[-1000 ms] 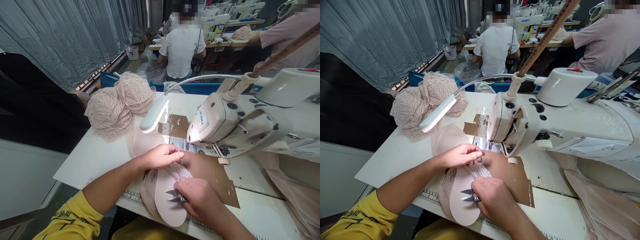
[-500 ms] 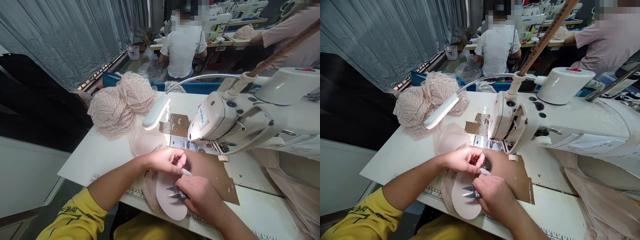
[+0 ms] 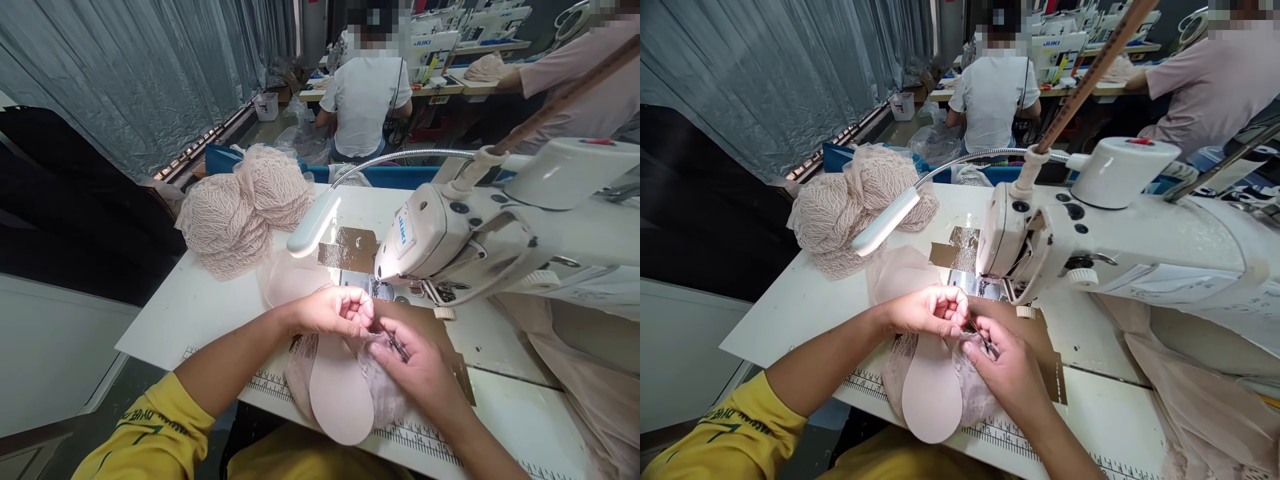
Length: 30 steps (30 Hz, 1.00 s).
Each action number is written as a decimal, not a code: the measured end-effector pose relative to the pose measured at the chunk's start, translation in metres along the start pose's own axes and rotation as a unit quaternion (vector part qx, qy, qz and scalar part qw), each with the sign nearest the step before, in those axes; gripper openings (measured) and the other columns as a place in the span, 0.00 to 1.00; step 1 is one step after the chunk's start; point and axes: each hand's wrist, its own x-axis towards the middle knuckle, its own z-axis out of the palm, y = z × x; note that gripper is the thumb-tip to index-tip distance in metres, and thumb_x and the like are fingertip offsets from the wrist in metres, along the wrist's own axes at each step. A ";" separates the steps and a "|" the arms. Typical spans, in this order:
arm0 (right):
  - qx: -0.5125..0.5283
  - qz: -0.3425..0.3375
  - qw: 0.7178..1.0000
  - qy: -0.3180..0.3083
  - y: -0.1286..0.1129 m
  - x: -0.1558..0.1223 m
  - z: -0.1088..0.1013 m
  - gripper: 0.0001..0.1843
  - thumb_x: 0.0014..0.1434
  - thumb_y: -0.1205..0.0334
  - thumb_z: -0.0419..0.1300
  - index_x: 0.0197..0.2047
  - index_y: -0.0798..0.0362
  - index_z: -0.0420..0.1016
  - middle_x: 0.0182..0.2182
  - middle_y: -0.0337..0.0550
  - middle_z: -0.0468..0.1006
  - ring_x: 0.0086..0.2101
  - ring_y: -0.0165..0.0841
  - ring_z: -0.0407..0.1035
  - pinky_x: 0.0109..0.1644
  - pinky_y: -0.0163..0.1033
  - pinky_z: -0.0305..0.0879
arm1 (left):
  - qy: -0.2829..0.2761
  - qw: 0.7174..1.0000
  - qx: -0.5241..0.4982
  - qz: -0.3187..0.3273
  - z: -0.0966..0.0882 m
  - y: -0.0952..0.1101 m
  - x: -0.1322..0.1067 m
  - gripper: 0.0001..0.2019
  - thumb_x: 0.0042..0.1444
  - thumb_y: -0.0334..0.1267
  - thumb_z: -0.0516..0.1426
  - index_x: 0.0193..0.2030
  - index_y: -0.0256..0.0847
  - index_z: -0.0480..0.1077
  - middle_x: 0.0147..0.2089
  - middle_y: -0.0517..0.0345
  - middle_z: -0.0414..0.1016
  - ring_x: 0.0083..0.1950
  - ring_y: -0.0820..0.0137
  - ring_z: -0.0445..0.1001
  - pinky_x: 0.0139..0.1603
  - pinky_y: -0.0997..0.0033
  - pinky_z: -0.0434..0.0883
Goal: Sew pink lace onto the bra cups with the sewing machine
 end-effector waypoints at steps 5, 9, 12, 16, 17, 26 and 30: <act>-0.034 0.012 0.998 0.058 -0.012 -0.003 0.001 0.11 0.56 0.55 0.55 0.28 0.50 0.72 0.21 0.34 0.71 0.22 0.30 0.63 0.26 0.33 0.60 | 0.018 0.999 -0.025 0.020 -0.003 0.001 -0.001 0.21 0.37 0.33 0.72 0.35 0.33 0.67 0.33 0.60 0.69 0.33 0.80 0.69 0.37 0.80 0.67; -0.028 -0.008 0.996 0.084 -0.014 -0.006 0.003 0.10 0.56 0.55 0.54 0.29 0.49 0.73 0.22 0.34 0.72 0.22 0.29 0.63 0.27 0.33 0.61 | 0.040 0.998 -0.011 0.042 -0.007 0.003 -0.002 0.20 0.39 0.34 0.71 0.36 0.33 0.68 0.34 0.58 0.70 0.34 0.79 0.70 0.38 0.79 0.67; -0.027 -0.016 0.995 0.098 -0.012 -0.007 0.005 0.09 0.55 0.57 0.54 0.30 0.49 0.74 0.25 0.36 0.76 0.23 0.30 0.65 0.29 0.34 0.62 | 0.050 0.997 0.028 0.059 -0.005 0.004 -0.004 0.18 0.44 0.39 0.69 0.38 0.33 0.69 0.37 0.55 0.70 0.35 0.77 0.70 0.39 0.76 0.67; -0.038 -0.041 0.993 0.104 -0.008 -0.008 0.007 0.10 0.55 0.57 0.54 0.31 0.49 0.75 0.26 0.38 0.78 0.25 0.32 0.67 0.30 0.36 0.63 | 0.040 0.986 0.153 0.054 0.003 0.000 -0.005 0.18 0.49 0.46 0.65 0.41 0.35 0.71 0.37 0.56 0.71 0.34 0.76 0.68 0.35 0.77 0.65; -0.040 -0.051 0.993 0.103 -0.007 -0.008 0.007 0.10 0.56 0.57 0.54 0.32 0.49 0.75 0.26 0.38 0.78 0.25 0.32 0.68 0.30 0.36 0.63 | 0.037 0.977 0.203 0.046 0.005 -0.001 -0.006 0.17 0.50 0.47 0.64 0.41 0.36 0.72 0.35 0.57 0.71 0.32 0.76 0.67 0.32 0.78 0.64; -0.074 -0.027 0.990 0.120 -0.007 -0.007 0.007 0.10 0.55 0.55 0.54 0.31 0.48 0.74 0.21 0.35 0.74 0.21 0.30 0.65 0.25 0.34 0.60 | 0.049 0.913 0.401 0.053 0.005 0.002 -0.009 0.12 0.58 0.43 0.56 0.37 0.35 0.74 0.32 0.58 0.73 0.32 0.75 0.68 0.31 0.80 0.64; -0.092 -0.020 0.987 0.128 -0.009 -0.007 0.007 0.09 0.55 0.56 0.54 0.31 0.47 0.74 0.23 0.35 0.75 0.20 0.29 0.63 0.24 0.34 0.58 | 0.036 0.887 0.448 0.107 0.009 0.004 -0.009 0.16 0.53 0.47 0.61 0.40 0.36 0.74 0.35 0.57 0.73 0.30 0.76 0.66 0.29 0.79 0.62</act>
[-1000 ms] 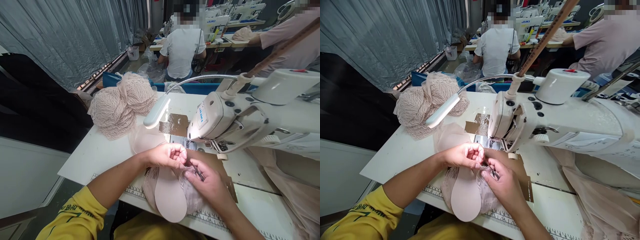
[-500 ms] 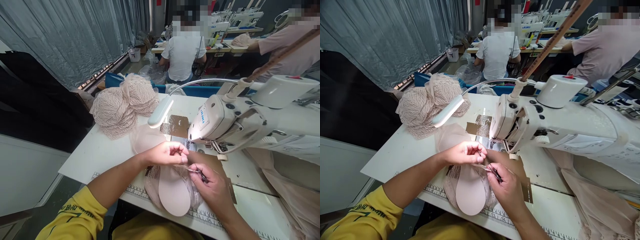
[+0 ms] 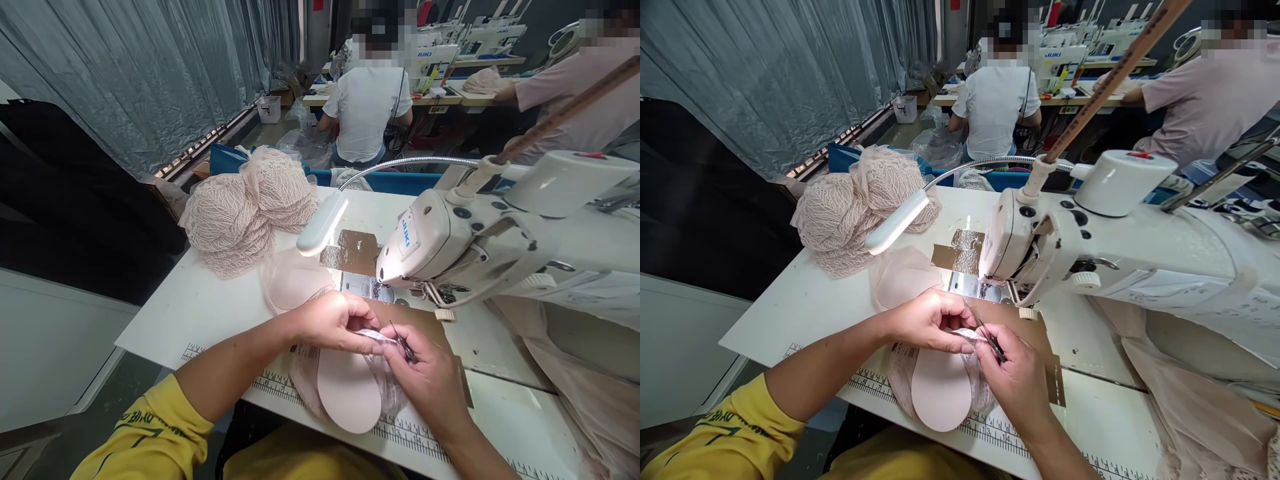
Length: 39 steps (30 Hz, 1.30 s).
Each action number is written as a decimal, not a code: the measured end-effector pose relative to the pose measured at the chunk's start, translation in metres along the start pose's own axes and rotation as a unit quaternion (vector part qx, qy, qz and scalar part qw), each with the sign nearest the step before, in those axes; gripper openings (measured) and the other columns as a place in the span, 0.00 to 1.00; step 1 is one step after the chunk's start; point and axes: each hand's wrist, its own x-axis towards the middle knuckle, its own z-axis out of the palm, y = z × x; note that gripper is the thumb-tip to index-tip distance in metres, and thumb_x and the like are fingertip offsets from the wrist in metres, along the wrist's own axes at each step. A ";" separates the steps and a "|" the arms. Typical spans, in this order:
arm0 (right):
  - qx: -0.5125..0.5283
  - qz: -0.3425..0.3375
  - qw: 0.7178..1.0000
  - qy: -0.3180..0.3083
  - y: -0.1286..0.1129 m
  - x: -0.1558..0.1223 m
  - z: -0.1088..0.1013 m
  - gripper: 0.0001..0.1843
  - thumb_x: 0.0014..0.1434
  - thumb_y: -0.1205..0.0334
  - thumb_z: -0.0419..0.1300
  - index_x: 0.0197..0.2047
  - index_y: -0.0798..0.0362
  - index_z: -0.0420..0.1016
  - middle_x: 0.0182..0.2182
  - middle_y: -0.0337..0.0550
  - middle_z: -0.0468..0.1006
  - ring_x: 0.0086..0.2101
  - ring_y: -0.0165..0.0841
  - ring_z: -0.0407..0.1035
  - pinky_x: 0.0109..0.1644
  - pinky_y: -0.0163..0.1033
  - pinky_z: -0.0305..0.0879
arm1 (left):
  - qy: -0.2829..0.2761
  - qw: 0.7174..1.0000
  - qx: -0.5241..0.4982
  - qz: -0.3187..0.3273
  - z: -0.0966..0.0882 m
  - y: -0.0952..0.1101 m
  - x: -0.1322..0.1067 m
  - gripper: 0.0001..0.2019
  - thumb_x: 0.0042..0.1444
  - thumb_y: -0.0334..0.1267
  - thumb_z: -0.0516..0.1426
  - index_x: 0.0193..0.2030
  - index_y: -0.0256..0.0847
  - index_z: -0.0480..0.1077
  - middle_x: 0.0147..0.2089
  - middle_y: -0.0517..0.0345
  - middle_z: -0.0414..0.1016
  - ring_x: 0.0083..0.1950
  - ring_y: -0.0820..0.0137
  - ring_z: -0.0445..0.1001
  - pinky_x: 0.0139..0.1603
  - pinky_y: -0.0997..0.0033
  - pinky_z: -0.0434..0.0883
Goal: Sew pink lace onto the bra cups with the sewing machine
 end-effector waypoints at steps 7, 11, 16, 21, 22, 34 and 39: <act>0.005 -0.001 1.000 -0.007 0.000 -0.001 0.000 0.10 0.56 0.53 0.54 0.30 0.47 0.73 0.20 0.35 0.74 0.21 0.30 0.65 0.23 0.35 0.57 | -0.013 0.998 -0.046 -0.033 0.005 -0.005 0.001 0.07 0.57 0.38 0.57 0.36 0.36 0.72 0.31 0.58 0.72 0.31 0.75 0.68 0.30 0.79 0.63; 0.016 -0.010 1.000 -0.013 0.003 0.000 0.001 0.09 0.56 0.56 0.54 0.31 0.47 0.74 0.22 0.36 0.76 0.23 0.32 0.66 0.26 0.35 0.61 | -0.039 0.981 -0.179 -0.056 0.006 -0.009 0.000 0.12 0.54 0.43 0.61 0.32 0.36 0.68 0.30 0.60 0.70 0.28 0.77 0.66 0.28 0.79 0.63; 0.009 -0.020 1.000 -0.002 0.006 0.000 0.002 0.08 0.56 0.58 0.53 0.32 0.47 0.73 0.25 0.36 0.77 0.25 0.33 0.68 0.30 0.36 0.63 | -0.038 0.939 -0.335 -0.069 0.006 -0.008 0.002 0.19 0.46 0.47 0.66 0.28 0.37 0.63 0.32 0.58 0.70 0.33 0.74 0.68 0.37 0.73 0.66; 0.004 -0.023 1.000 -0.001 0.006 0.000 0.002 0.07 0.56 0.59 0.53 0.32 0.47 0.72 0.25 0.36 0.77 0.26 0.33 0.69 0.31 0.36 0.63 | -0.021 0.932 -0.354 -0.073 0.004 -0.005 0.003 0.20 0.45 0.47 0.67 0.28 0.36 0.62 0.30 0.60 0.66 0.31 0.76 0.65 0.35 0.73 0.65; 0.002 -0.022 1.000 0.001 0.006 0.000 0.002 0.07 0.56 0.59 0.53 0.32 0.47 0.72 0.25 0.36 0.77 0.26 0.33 0.69 0.31 0.36 0.63 | -0.013 0.937 -0.342 -0.065 0.004 -0.005 0.003 0.19 0.46 0.47 0.66 0.29 0.36 0.63 0.30 0.60 0.65 0.31 0.76 0.64 0.35 0.73 0.64; -0.018 -0.016 1.000 -0.019 0.005 0.000 0.001 0.10 0.56 0.56 0.53 0.31 0.48 0.73 0.23 0.36 0.76 0.24 0.32 0.68 0.28 0.34 0.63 | -0.001 0.990 -0.122 -0.070 0.008 -0.014 0.002 0.17 0.58 0.48 0.57 0.38 0.34 0.75 0.31 0.54 0.74 0.32 0.72 0.70 0.33 0.76 0.66; -0.009 0.002 0.999 -0.040 0.006 0.002 0.000 0.10 0.55 0.58 0.53 0.34 0.48 0.75 0.26 0.36 0.78 0.27 0.33 0.70 0.29 0.34 0.64 | -0.024 0.946 -0.317 -0.069 0.006 -0.017 0.004 0.17 0.51 0.48 0.63 0.37 0.33 0.75 0.40 0.49 0.77 0.42 0.68 0.74 0.46 0.70 0.70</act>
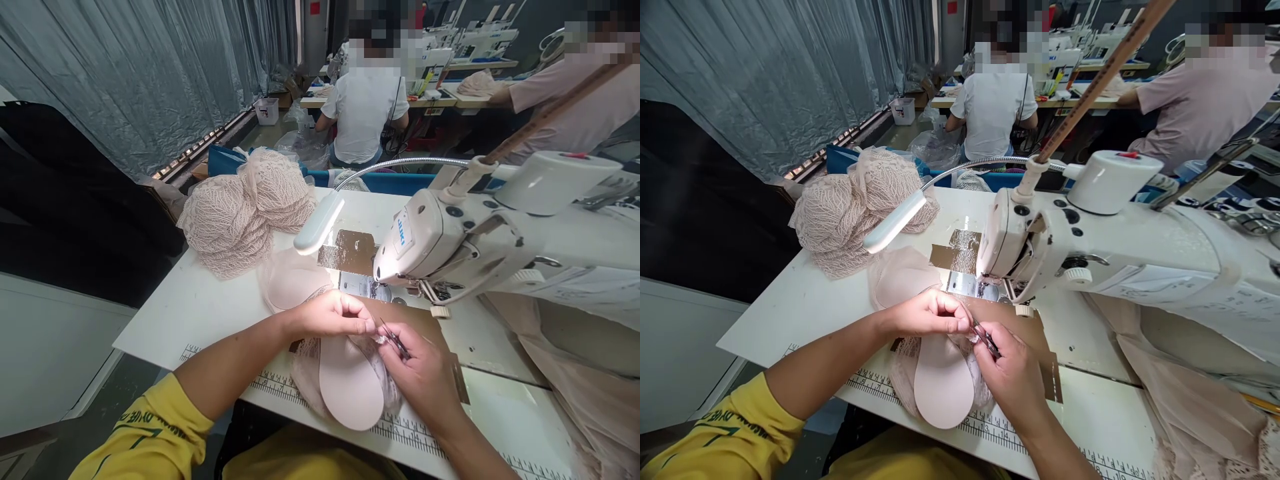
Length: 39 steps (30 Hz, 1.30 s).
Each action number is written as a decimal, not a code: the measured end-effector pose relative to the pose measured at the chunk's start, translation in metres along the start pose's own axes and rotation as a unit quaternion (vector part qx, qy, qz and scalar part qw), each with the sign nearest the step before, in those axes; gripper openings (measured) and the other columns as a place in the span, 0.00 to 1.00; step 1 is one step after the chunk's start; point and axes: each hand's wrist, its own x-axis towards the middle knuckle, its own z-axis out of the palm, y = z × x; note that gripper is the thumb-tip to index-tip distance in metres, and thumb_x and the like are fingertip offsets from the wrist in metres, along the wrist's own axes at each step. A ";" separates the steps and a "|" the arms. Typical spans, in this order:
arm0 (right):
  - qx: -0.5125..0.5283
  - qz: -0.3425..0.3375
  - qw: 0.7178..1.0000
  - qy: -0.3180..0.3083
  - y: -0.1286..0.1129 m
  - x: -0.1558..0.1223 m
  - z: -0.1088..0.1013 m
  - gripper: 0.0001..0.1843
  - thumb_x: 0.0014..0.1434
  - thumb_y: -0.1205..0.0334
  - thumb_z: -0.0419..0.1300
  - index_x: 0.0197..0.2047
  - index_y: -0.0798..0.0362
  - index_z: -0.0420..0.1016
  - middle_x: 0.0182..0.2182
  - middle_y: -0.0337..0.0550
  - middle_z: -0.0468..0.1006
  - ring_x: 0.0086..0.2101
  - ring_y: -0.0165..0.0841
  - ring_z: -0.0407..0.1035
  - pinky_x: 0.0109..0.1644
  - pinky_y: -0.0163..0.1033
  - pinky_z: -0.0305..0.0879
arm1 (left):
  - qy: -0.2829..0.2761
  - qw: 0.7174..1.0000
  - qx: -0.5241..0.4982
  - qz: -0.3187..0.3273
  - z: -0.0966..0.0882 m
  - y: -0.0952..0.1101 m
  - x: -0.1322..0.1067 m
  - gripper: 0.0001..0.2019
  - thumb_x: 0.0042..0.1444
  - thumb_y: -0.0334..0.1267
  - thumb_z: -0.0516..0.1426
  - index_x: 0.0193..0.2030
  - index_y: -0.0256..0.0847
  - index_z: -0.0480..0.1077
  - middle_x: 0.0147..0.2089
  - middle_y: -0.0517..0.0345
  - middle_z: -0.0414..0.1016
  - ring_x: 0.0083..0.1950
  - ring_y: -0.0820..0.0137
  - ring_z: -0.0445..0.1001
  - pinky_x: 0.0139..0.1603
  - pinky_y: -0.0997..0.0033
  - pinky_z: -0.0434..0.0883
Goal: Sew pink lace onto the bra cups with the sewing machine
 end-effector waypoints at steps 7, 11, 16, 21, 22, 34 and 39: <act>0.019 0.045 0.999 -0.005 0.000 0.003 -0.001 0.11 0.54 0.51 0.57 0.36 0.47 0.75 0.31 0.38 0.80 0.31 0.35 0.72 0.34 0.37 0.66 | -0.014 0.994 -0.107 -0.033 0.000 0.008 0.000 0.15 0.51 0.47 0.64 0.31 0.34 0.71 0.30 0.56 0.74 0.34 0.71 0.74 0.44 0.68 0.70; 0.112 0.085 0.990 -0.027 0.005 0.003 -0.013 0.24 0.54 0.41 0.56 0.47 0.48 0.72 0.34 0.42 0.79 0.34 0.38 0.73 0.36 0.39 0.68 | -0.017 0.995 -0.093 -0.022 -0.001 0.008 -0.001 0.17 0.53 0.48 0.62 0.29 0.34 0.69 0.27 0.59 0.72 0.31 0.74 0.71 0.39 0.71 0.68; 0.224 0.148 0.953 -0.137 0.005 0.002 -0.032 0.29 0.55 0.38 0.55 0.51 0.50 0.72 0.34 0.46 0.78 0.36 0.39 0.73 0.37 0.41 0.69 | -0.027 0.996 -0.083 -0.014 0.000 0.008 -0.001 0.17 0.54 0.49 0.62 0.29 0.35 0.68 0.26 0.59 0.72 0.30 0.75 0.70 0.39 0.72 0.68; 0.278 0.189 0.907 -0.252 -0.002 0.004 -0.038 0.29 0.49 0.40 0.62 0.47 0.53 0.75 0.36 0.48 0.80 0.37 0.40 0.74 0.41 0.44 0.70 | -0.028 0.997 -0.068 -0.018 -0.001 0.006 -0.002 0.18 0.53 0.51 0.62 0.31 0.35 0.68 0.26 0.59 0.73 0.31 0.74 0.72 0.40 0.71 0.68; 0.282 0.188 0.904 -0.260 -0.004 0.005 -0.037 0.28 0.49 0.41 0.63 0.45 0.53 0.76 0.36 0.48 0.81 0.37 0.40 0.74 0.41 0.44 0.70 | -0.031 0.997 -0.068 -0.016 -0.001 0.005 -0.002 0.18 0.53 0.51 0.61 0.31 0.35 0.68 0.26 0.59 0.73 0.31 0.74 0.72 0.40 0.71 0.68; 0.291 0.162 0.907 -0.257 -0.010 0.008 -0.030 0.23 0.48 0.44 0.65 0.39 0.54 0.80 0.30 0.45 0.80 0.31 0.35 0.71 0.37 0.40 0.67 | -0.051 0.996 -0.078 -0.010 0.000 0.004 -0.004 0.18 0.53 0.50 0.61 0.32 0.35 0.67 0.23 0.60 0.71 0.28 0.74 0.71 0.37 0.71 0.69; 0.295 0.175 0.911 -0.228 -0.009 0.007 -0.031 0.21 0.47 0.45 0.66 0.39 0.53 0.79 0.23 0.39 0.75 0.26 0.31 0.68 0.32 0.36 0.65 | 0.009 0.997 -0.072 -0.015 0.001 0.002 -0.002 0.19 0.49 0.52 0.63 0.31 0.35 0.69 0.33 0.54 0.75 0.36 0.72 0.73 0.42 0.71 0.68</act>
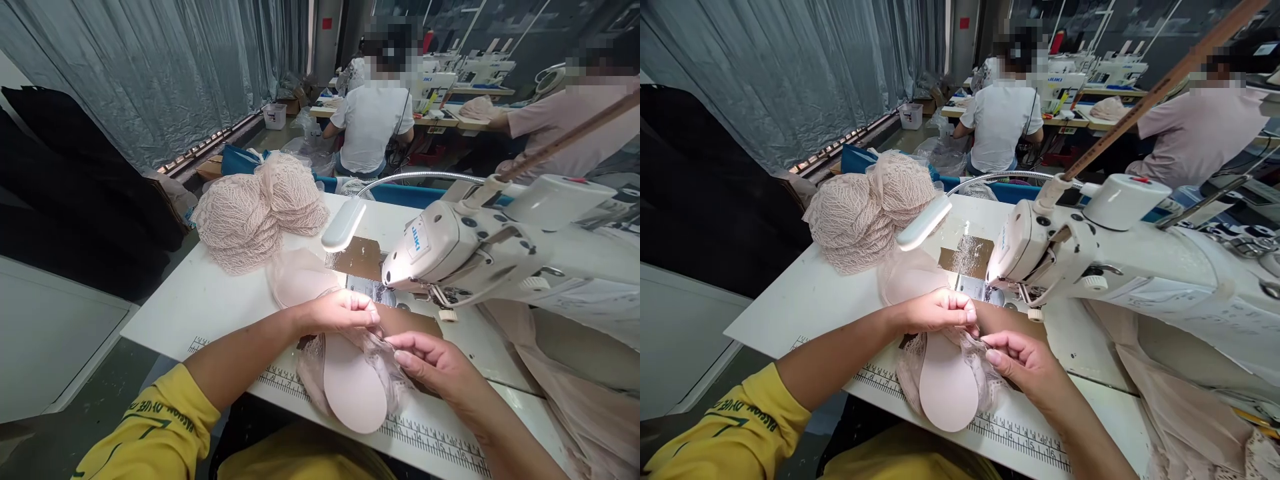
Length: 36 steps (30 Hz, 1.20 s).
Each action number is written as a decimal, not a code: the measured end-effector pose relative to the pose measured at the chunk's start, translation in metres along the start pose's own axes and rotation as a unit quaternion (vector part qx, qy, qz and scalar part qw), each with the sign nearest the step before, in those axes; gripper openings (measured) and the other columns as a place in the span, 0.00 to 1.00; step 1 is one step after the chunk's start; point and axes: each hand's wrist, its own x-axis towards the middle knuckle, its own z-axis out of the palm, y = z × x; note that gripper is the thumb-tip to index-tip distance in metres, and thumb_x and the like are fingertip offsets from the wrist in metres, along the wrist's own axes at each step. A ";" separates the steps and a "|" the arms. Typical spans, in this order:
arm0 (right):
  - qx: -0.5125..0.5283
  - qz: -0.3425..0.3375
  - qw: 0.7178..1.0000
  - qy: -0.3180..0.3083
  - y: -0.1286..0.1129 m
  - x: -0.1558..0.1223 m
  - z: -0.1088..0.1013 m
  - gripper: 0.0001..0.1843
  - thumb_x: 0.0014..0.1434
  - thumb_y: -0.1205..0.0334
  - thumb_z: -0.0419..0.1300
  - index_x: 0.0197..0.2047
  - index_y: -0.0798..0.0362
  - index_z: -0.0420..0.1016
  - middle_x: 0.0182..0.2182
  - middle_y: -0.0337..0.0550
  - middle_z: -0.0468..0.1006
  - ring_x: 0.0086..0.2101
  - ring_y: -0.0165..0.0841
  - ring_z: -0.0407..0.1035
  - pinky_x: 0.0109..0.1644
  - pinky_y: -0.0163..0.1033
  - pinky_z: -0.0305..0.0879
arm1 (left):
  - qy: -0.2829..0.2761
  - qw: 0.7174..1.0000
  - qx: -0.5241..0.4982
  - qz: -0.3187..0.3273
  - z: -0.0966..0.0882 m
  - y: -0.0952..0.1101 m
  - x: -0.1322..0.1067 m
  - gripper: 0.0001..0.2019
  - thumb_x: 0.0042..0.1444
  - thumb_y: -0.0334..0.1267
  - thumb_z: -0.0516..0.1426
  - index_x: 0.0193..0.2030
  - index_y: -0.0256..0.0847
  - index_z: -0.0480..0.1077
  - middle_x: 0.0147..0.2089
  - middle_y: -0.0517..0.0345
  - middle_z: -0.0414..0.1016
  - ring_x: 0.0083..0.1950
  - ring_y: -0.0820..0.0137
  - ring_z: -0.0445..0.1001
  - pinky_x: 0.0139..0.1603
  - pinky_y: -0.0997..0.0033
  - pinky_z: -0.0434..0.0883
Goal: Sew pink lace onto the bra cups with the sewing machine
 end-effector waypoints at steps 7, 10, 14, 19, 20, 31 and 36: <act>-0.047 0.005 0.999 0.019 -0.005 0.002 0.001 0.25 0.47 0.42 0.65 0.42 0.52 0.78 0.27 0.43 0.78 0.30 0.36 0.72 0.33 0.39 0.68 | 0.014 0.999 0.021 0.025 -0.004 -0.008 0.005 0.17 0.52 0.49 0.62 0.38 0.35 0.73 0.41 0.53 0.74 0.39 0.74 0.70 0.46 0.71 0.65; -0.084 -0.005 0.996 0.030 -0.004 0.007 0.003 0.27 0.46 0.39 0.63 0.40 0.53 0.79 0.30 0.46 0.79 0.31 0.38 0.73 0.32 0.40 0.69 | 0.018 1.000 0.016 0.020 -0.003 -0.009 0.006 0.18 0.51 0.49 0.63 0.39 0.35 0.74 0.40 0.55 0.74 0.40 0.73 0.70 0.47 0.70 0.65; -0.104 -0.017 0.994 0.021 -0.002 0.014 0.007 0.25 0.47 0.39 0.62 0.37 0.53 0.79 0.27 0.44 0.79 0.29 0.38 0.72 0.31 0.41 0.68 | 0.023 0.999 0.018 0.022 0.000 -0.008 0.004 0.16 0.51 0.48 0.63 0.36 0.35 0.73 0.40 0.55 0.73 0.41 0.73 0.70 0.49 0.70 0.64; -0.028 -0.009 0.998 0.048 0.000 0.013 0.012 0.23 0.47 0.41 0.64 0.38 0.52 0.77 0.29 0.43 0.79 0.31 0.36 0.73 0.36 0.40 0.68 | 0.055 0.998 0.009 0.002 -0.002 -0.002 0.005 0.15 0.54 0.47 0.61 0.36 0.34 0.71 0.37 0.56 0.72 0.32 0.77 0.68 0.37 0.74 0.64; -0.017 -0.004 0.998 0.059 0.002 0.012 0.012 0.24 0.46 0.41 0.64 0.39 0.51 0.76 0.29 0.43 0.78 0.31 0.35 0.72 0.35 0.39 0.68 | 0.072 0.997 0.004 -0.007 -0.003 0.001 0.005 0.15 0.55 0.47 0.60 0.37 0.34 0.70 0.37 0.55 0.71 0.32 0.77 0.68 0.35 0.74 0.64; -0.197 -0.025 0.971 0.132 0.024 -0.002 -0.034 0.20 0.55 0.40 0.56 0.27 0.49 0.67 0.21 0.37 0.66 0.24 0.31 0.59 0.28 0.36 0.60 | 0.164 0.828 0.533 -0.056 0.005 0.050 -0.057 0.16 0.56 0.50 0.54 0.28 0.38 0.66 0.25 0.60 0.69 0.26 0.72 0.63 0.27 0.72 0.54; -0.228 -0.113 0.964 0.080 0.019 0.004 -0.038 0.19 0.59 0.42 0.52 0.31 0.48 0.72 0.31 0.43 0.75 0.36 0.38 0.69 0.44 0.41 0.65 | 0.179 0.786 0.578 -0.127 0.019 0.023 -0.082 0.10 0.53 0.42 0.55 0.27 0.39 0.67 0.26 0.59 0.70 0.27 0.71 0.64 0.27 0.73 0.52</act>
